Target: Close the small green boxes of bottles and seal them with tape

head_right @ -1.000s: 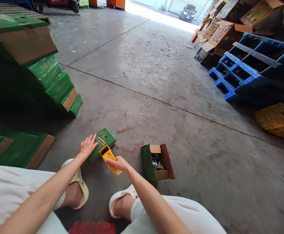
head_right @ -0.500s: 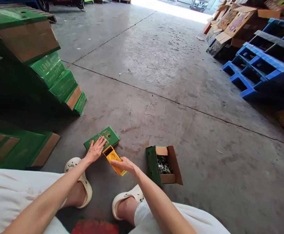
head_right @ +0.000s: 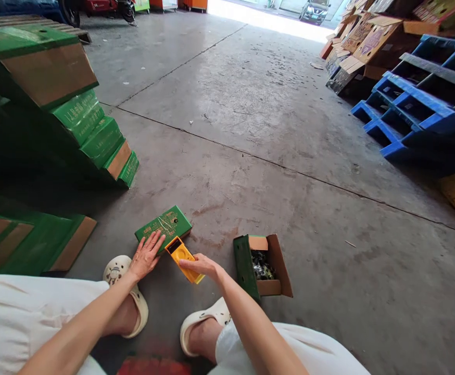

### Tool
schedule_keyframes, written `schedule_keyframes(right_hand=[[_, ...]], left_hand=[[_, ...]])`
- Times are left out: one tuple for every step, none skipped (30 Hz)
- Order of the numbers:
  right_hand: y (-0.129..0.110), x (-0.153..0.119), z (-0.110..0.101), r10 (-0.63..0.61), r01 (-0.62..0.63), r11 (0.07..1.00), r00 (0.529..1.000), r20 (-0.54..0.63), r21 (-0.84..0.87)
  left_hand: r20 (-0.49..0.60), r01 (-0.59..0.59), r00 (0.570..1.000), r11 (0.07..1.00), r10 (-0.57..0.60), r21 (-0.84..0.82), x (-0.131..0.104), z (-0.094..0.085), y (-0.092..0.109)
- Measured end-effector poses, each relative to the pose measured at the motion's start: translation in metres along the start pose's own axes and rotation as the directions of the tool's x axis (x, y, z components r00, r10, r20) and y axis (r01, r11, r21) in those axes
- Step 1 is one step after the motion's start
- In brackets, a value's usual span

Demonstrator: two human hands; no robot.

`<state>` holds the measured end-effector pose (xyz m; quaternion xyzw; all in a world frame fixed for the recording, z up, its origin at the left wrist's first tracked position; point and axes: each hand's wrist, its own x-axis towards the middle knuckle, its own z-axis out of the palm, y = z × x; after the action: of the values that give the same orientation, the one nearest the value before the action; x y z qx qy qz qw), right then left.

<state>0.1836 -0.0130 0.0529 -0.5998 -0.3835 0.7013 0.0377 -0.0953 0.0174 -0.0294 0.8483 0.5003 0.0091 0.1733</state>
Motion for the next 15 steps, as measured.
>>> schedule_keyframes(right_hand=[[0.001,0.0,0.0,-0.009,0.009,1.0,1.0,0.003,0.005],[0.002,0.001,0.001,-0.016,0.016,1.0,1.0,0.002,0.009],[0.002,0.001,0.001,-0.02,0.02,1.0,1.0,-0.001,0.011],[0.003,0.001,0.001,-0.02,0.02,1.0,1.0,-0.003,0.009],[0.003,0.001,0.001,-0.017,0.017,1.0,1.0,-0.004,0.004],[0.003,0.002,0.0,-0.011,0.011,1.0,1.0,-0.006,-0.005],[0.004,0.002,0.0,-0.004,0.004,1.0,1.0,-0.01,-0.017],[0.004,0.003,0.0,-0.002,0.001,1.0,1.0,-0.016,-0.03],[0.003,0.003,0.001,-0.004,0.003,0.999,1.0,-0.021,-0.04],[0.003,0.003,0.001,-0.009,0.008,0.999,1.0,-0.026,-0.042],[0.002,0.002,0.002,-0.015,0.014,0.999,0.999,-0.031,-0.038],[0.001,0.0,0.002,-0.019,0.018,0.999,0.999,-0.037,-0.031],[-0.001,-0.004,0.001,-0.02,0.019,1.0,0.999,-0.045,-0.025],[-0.004,-0.008,-0.001,-0.019,0.018,1.0,0.998,-0.056,-0.02],[-0.007,-0.014,-0.004,-0.015,0.014,1.0,0.998,-0.067,-0.015]], left_hand=[[-0.037,0.054,0.998,0.999,-0.054,0.008,-0.004,0.002,0.0],[-0.069,0.1,0.993,0.995,-0.099,0.011,-0.007,0.004,0.0],[-0.092,0.133,0.987,0.991,-0.131,0.013,-0.009,0.005,0.001],[-0.104,0.15,0.984,0.989,-0.148,0.015,-0.01,0.006,0.003],[-0.109,0.16,0.982,0.987,-0.157,0.021,-0.01,0.005,0.005],[-0.108,0.168,0.981,0.985,-0.164,0.03,-0.009,0.004,0.007],[-0.106,0.178,0.979,0.983,-0.172,0.045,-0.008,0.002,0.009],[-0.102,0.189,0.978,0.98,-0.182,0.063,-0.005,-0.001,0.012],[-0.095,0.205,0.976,0.976,-0.197,0.08,-0.002,-0.004,0.015],[-0.085,0.225,0.972,0.97,-0.217,0.093,0.002,-0.007,0.017],[-0.07,0.245,0.968,0.965,-0.239,0.096,0.006,-0.01,0.02],[-0.054,0.266,0.963,0.96,-0.262,0.088,0.01,-0.014,0.022],[-0.039,0.285,0.958,0.956,-0.283,0.068,0.014,-0.017,0.025],[-0.026,0.301,0.954,0.953,-0.3,0.037,0.017,-0.019,0.027],[-0.018,0.314,0.949,0.949,-0.314,-0.003,0.021,-0.022,0.03]])
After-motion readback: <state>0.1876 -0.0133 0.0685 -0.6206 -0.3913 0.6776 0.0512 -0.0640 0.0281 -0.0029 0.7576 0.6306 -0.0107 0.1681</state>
